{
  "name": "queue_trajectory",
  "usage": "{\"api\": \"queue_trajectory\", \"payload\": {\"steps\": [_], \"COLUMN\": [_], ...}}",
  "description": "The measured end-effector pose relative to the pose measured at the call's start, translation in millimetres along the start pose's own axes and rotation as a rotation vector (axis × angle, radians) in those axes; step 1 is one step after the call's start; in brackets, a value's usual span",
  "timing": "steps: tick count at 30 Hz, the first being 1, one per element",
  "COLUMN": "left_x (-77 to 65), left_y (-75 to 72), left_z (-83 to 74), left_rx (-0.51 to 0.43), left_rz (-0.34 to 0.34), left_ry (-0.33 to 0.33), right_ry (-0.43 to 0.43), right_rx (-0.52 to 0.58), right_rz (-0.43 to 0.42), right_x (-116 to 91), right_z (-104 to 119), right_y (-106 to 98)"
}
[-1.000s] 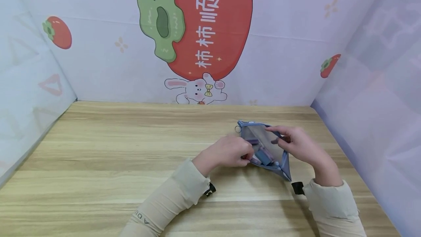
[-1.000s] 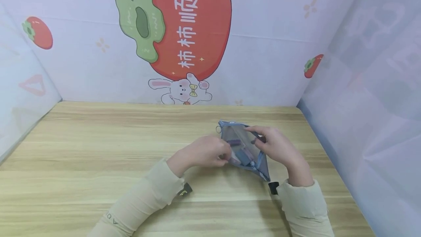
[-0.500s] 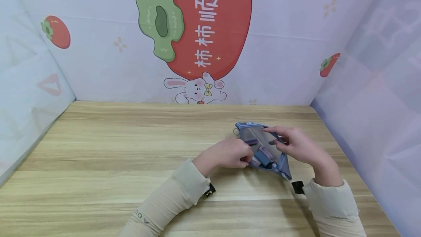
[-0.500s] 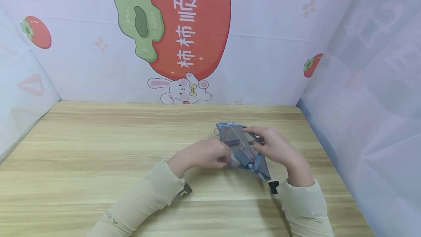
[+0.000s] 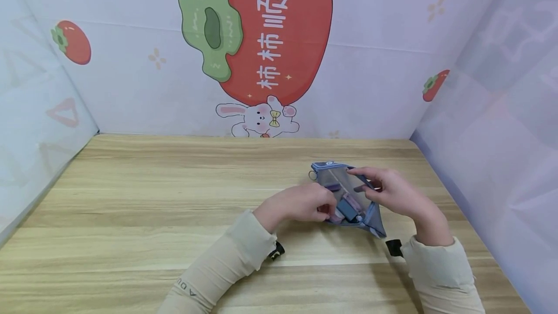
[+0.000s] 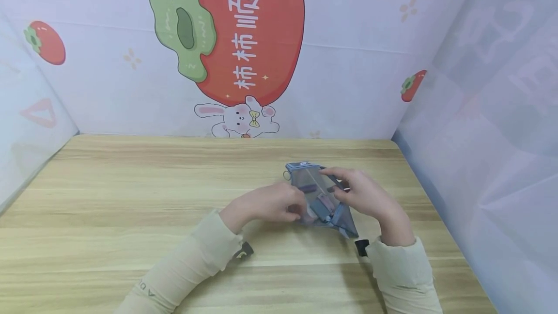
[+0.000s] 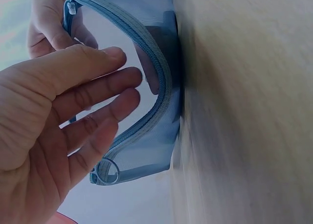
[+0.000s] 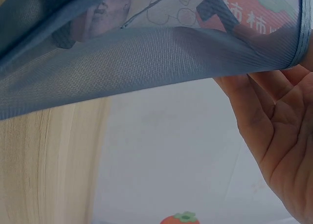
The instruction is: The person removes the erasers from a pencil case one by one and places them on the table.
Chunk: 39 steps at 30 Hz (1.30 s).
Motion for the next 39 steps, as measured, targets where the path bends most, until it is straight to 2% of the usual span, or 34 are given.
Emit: {"api": "queue_trajectory", "payload": {"steps": [6,14,30,39], "left_x": [2.0,5.8,20.4,23.4], "left_y": [-1.6,2.8,8.8,10.6], "left_z": [-3.3,-1.9,0.2,-1.1], "left_rx": [0.104,0.079,0.066,0.021], "left_rz": [-0.036,0.035,0.155,0.207], "left_ry": [0.033,0.026,0.064,0.037], "right_ry": [0.014,0.019,0.006,0.001], "right_rx": [0.006,0.01,-0.005,-0.008], "right_rz": [0.011,0.028,0.028,0.035], "right_x": [-0.5,-0.2,0.4,0.1], "right_z": [-1.5,-0.9,-1.1,-1.6], "right_y": [0.4,1.4,1.2,2.9]}}
Point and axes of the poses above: each hand's wrist, its own x-axis towards the middle knuckle, its own y-axis out of the palm, z = x × y, the point moved 2 cm from there along x, towards the middle knuckle, and after that the axes turned 1 degree about -x, right-handed, at the moved point
